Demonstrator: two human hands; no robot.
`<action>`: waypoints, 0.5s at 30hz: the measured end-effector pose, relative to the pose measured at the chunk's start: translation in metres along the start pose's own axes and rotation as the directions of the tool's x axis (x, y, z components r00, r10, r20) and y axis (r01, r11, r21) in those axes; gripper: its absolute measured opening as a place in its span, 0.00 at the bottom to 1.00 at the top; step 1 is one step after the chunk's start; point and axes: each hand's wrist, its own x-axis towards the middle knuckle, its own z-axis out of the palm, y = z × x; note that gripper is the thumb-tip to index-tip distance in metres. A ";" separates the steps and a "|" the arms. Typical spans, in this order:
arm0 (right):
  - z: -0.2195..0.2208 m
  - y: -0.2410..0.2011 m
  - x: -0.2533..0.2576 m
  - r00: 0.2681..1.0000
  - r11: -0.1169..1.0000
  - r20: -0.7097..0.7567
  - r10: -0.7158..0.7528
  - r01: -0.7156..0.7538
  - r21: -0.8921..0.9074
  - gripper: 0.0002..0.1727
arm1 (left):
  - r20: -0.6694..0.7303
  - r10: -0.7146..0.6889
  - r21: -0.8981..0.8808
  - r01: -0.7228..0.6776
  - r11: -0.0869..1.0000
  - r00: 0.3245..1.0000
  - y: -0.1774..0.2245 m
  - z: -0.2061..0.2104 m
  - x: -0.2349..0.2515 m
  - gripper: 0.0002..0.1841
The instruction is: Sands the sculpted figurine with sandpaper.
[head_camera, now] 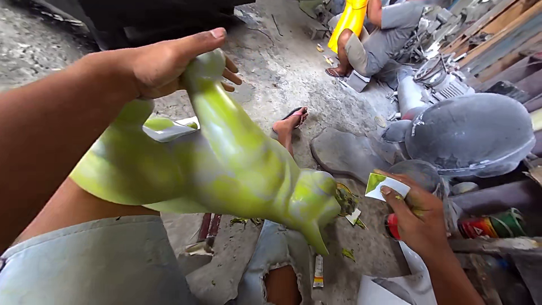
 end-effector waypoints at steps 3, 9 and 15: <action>0.012 0.013 -0.027 0.987 0.980 -0.045 0.153 -0.146 0.133 0.16 | 0.007 -0.002 -0.008 0.002 1.000 1.000 -0.004 -0.004 0.004 0.43; 0.031 0.027 -0.067 0.934 0.920 -0.113 0.338 -0.303 0.248 0.12 | 0.000 0.097 -0.084 -0.097 0.992 0.995 -0.008 -0.007 -0.002 0.39; 0.034 0.029 -0.079 0.903 0.892 -0.175 0.392 -0.327 0.311 0.12 | -0.045 0.239 -0.105 -0.243 0.964 0.970 0.010 0.011 -0.034 0.31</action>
